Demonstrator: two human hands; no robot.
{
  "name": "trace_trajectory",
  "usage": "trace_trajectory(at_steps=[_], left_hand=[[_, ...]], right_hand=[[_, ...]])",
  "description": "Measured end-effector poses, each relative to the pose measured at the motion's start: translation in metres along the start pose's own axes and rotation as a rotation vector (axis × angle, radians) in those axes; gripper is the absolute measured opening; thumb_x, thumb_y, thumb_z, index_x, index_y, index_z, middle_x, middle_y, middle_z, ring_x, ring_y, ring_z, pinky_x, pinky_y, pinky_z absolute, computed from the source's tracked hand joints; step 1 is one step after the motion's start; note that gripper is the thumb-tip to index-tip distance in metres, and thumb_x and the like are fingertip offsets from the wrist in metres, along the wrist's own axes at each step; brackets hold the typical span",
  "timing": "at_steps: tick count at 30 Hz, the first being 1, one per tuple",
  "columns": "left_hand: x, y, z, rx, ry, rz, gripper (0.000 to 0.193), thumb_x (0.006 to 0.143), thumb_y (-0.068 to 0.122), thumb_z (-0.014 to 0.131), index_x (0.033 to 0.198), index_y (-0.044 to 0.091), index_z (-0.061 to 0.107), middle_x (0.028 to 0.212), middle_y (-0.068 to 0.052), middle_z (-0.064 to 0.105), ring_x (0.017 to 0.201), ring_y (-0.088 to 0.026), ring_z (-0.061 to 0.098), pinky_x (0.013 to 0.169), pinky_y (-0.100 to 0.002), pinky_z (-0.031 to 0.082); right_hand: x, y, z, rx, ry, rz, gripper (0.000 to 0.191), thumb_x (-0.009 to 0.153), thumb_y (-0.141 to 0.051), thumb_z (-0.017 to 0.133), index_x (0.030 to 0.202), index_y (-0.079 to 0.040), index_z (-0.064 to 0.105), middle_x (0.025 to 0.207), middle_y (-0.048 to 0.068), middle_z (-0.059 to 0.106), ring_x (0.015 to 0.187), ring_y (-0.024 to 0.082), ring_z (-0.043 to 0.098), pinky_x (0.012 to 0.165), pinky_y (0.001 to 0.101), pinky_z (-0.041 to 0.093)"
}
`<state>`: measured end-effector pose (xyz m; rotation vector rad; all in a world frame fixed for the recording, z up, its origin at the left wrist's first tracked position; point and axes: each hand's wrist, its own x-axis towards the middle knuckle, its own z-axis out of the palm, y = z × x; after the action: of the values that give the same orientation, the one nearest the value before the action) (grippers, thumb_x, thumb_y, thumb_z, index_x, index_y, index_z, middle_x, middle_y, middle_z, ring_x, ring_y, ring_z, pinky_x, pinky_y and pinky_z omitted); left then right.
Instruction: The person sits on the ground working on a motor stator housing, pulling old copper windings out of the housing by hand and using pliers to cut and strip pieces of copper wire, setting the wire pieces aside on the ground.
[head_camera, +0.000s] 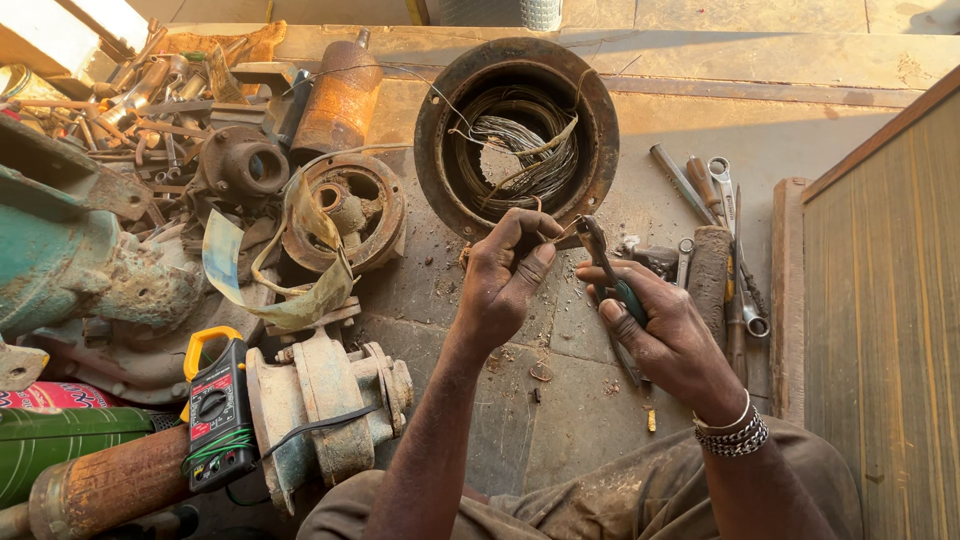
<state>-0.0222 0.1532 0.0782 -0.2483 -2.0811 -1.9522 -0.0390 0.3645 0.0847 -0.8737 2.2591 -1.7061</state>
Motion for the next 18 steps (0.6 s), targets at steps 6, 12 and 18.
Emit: trace_trajectory(at_steps=[6, 12, 18], left_hand=[[0.001, 0.0003, -0.0001, 0.024, -0.022, 0.03, 0.014, 0.105, 0.005, 0.056, 0.118, 0.004, 0.061, 0.089, 0.003, 0.055, 0.077, -0.002, 0.046, 0.068, -0.021, 0.04], [0.0008, 0.0002, 0.0019, 0.021, -0.021, 0.029, 0.015, 0.104, 0.003, 0.056, 0.118, 0.004, 0.061, 0.091, 0.002, 0.058, 0.078, -0.002, 0.047, 0.069, -0.021, 0.04], [0.0008, -0.0018, 0.0007, 0.073, -0.012, 0.005, 0.016, 0.102, 0.003, 0.056, 0.117, 0.004, 0.062, 0.087, 0.002, 0.056, 0.072, -0.003, 0.046, 0.064, -0.022, 0.039]], right_hand=[[0.0004, 0.0008, -0.0003, -0.056, -0.011, 0.014, 0.042, 0.097, -0.02, 0.06, 0.137, -0.007, 0.064, 0.132, 0.012, 0.07, 0.111, 0.022, 0.069, 0.097, 0.0397, 0.053], [0.0014, 0.005, 0.0033, -0.034, -0.003, -0.125, 0.038, 0.1, -0.016, 0.058, 0.136, -0.004, 0.063, 0.132, 0.014, 0.067, 0.115, 0.023, 0.066, 0.1, 0.0388, 0.051], [0.0017, 0.0051, 0.0063, -0.051, 0.007, -0.077, 0.024, 0.098, -0.017, 0.061, 0.116, -0.003, 0.066, 0.109, 0.01, 0.067, 0.101, 0.019, 0.069, 0.09, 0.0358, 0.057]])
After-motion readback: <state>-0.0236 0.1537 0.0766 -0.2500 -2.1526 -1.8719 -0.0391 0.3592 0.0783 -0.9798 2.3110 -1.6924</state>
